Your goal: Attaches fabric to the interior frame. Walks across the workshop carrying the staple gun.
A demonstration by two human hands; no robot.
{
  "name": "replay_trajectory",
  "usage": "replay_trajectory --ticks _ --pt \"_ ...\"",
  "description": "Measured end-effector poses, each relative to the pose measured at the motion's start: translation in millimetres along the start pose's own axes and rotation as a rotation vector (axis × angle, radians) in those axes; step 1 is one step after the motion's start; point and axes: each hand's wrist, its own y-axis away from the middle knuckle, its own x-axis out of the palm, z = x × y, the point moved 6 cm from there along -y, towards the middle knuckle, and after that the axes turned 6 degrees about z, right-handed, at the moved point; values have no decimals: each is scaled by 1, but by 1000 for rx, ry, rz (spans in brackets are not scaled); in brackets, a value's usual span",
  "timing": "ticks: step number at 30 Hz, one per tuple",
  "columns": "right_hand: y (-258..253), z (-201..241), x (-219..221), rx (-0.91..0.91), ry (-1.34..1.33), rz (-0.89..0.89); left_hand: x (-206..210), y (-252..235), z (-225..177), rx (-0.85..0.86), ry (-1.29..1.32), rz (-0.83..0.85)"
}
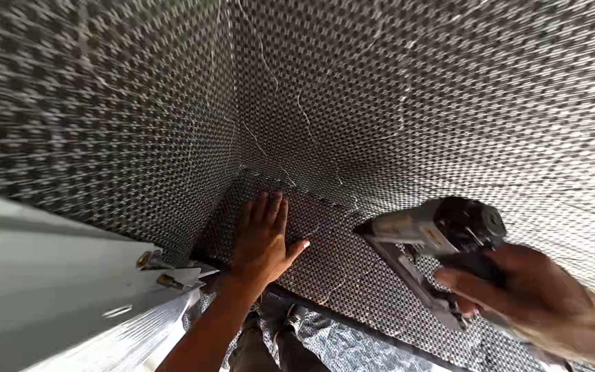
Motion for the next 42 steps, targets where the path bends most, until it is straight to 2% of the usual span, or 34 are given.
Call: replay_trajectory --ticks 3,6,12,18,26,30,35,38,42 --pt "-64 29 10 -73 130 43 3 2 2 4 -3 -14" --pt "-113 52 26 -63 157 114 7 4 3 2 -6 -41" --pt "-167 62 63 39 133 237 12 6 3 -2 12 -68" --pt "-183 57 79 31 162 282 12 7 3 0 10 -51" --pt "-190 61 81 34 268 277 11 7 3 -6 -2 -57" --pt "-193 70 79 -37 259 254 12 7 3 -5 6 -68" --pt "-210 86 93 -19 292 280 12 8 4 14 15 -91" --pt "-204 85 88 -36 318 285 12 10 4 18 32 -94" --pt "-182 62 70 -61 278 267 12 11 4 9 35 -96"
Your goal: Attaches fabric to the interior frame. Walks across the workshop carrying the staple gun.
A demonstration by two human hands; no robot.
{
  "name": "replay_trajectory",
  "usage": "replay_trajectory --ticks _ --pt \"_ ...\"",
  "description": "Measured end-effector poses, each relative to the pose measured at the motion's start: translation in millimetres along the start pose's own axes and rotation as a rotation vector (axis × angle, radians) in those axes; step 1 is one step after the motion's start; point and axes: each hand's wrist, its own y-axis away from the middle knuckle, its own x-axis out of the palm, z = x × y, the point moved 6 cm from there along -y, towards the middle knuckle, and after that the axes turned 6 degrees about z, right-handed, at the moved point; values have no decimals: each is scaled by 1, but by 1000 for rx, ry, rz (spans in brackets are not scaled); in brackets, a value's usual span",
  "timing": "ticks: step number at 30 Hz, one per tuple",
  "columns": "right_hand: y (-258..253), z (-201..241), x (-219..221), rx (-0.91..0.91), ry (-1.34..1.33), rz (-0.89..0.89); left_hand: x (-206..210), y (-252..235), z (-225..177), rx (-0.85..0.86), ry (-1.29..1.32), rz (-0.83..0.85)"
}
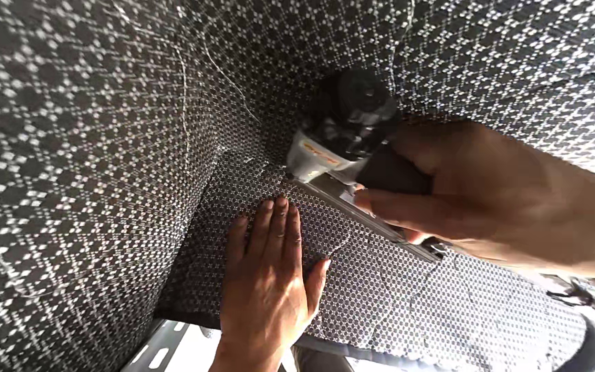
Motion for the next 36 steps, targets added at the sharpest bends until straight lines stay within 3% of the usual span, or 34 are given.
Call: replay_trajectory --ticks 7,17,24,36 --pt "13 -18 9 72 -82 -34 -1 0 0 -3 2 -7" --pt "8 14 32 202 -372 -79 -7 10 4 3 141 -130" --pt "7 23 45 290 -355 -130 -10 14 11 -2 272 -206" --pt "8 31 49 294 -278 -159 -12 13 14 30 292 -184"
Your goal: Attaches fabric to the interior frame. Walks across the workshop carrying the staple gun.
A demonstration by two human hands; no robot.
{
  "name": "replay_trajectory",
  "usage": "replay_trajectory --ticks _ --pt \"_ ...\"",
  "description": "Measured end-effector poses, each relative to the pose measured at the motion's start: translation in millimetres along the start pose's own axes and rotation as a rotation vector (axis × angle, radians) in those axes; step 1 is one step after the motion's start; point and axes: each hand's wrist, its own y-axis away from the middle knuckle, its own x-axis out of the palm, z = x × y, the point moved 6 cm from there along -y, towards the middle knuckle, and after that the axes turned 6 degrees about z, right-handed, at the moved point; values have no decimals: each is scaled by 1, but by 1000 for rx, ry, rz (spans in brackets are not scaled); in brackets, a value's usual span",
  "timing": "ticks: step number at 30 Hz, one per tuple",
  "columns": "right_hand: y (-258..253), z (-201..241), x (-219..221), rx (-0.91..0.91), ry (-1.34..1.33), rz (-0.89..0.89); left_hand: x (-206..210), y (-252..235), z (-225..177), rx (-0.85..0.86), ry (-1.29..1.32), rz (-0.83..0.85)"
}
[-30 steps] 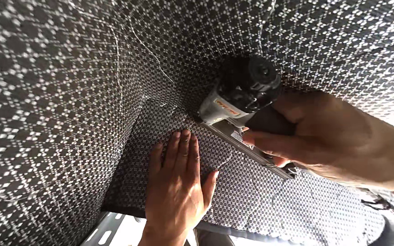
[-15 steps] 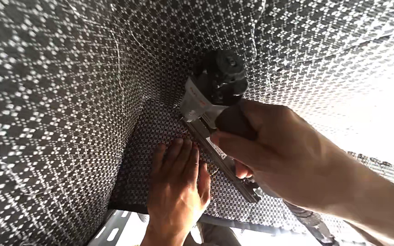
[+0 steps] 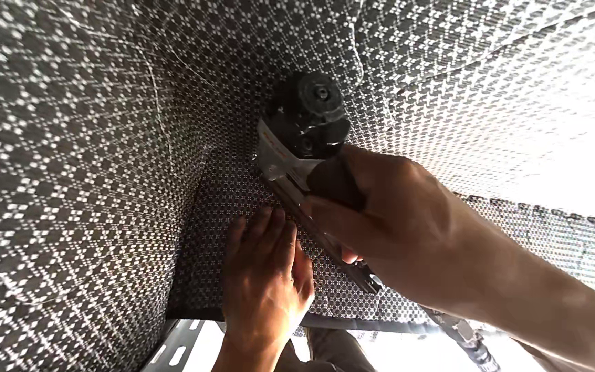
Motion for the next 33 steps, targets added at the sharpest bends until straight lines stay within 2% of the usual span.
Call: replay_trajectory --ticks 5,8,12,14,20,23,25,28,33 --pt "-4 3 -5 -35 42 -69 0 0 1 -9 -17 4" --pt "-11 9 -3 -12 116 -48 0 -1 0 -4 -19 9" --pt "8 2 -17 -38 15 -33 0 -3 1 12 -9 -6" --pt "37 -14 -33 -34 -58 -68 0 -2 2 16 -7 -5" --pt "165 -108 -70 216 -296 -221 2 -1 4 44 -40 21" --pt "226 -161 -86 310 -302 -316 3 2 3 126 -70 102" --pt "265 -203 -101 354 -301 -353 9 6 -5 156 -116 214" --pt "311 -260 -133 345 -308 -355 31 12 -55 214 -185 404" --pt "342 -338 -219 247 -115 -319 113 32 -235 448 -114 418"
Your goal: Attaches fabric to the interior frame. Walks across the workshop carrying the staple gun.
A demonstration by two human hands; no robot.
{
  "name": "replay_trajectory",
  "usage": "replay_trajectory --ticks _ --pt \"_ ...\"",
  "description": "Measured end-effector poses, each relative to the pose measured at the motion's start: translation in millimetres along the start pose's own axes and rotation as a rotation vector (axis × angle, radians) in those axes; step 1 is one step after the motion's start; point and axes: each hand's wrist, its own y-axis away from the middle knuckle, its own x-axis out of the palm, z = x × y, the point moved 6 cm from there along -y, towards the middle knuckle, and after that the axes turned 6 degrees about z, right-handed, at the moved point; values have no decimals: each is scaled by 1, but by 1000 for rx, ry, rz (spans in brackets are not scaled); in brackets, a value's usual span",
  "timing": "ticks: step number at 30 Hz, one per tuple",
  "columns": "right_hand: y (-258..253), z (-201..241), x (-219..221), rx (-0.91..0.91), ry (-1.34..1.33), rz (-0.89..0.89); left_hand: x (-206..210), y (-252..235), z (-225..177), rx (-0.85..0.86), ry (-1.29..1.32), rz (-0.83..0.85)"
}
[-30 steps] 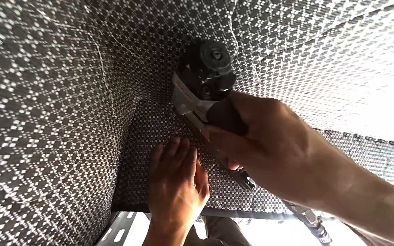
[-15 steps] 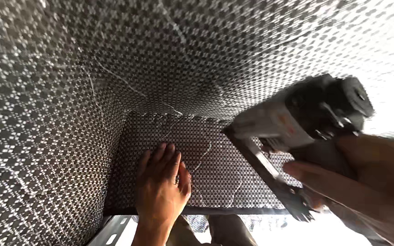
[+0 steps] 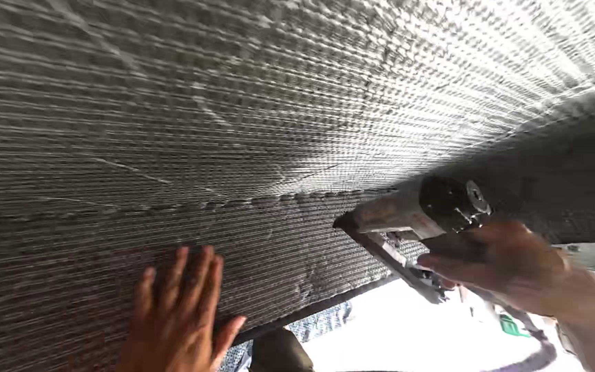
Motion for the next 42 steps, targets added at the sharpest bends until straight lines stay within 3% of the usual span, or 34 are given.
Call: replay_trajectory --ticks 5,10,14,19,24,32,42 --pt "-52 -50 -55 -206 240 87 44 -88 -135 83 36 12" --pt "-97 -72 -44 -402 281 217 61 -130 -185 94 -11 91" --pt "-119 -77 -24 -474 256 329 63 -133 -186 115 3 100" --pt "-128 -70 -12 -539 290 298 62 -130 -173 181 73 100" --pt "-136 -59 -8 -586 350 287 56 -126 -147 65 28 74" --pt "-143 -44 13 -617 340 316 56 -122 -154 194 89 5" --pt "-143 -33 21 -647 450 273 52 -117 -152 211 150 -49"
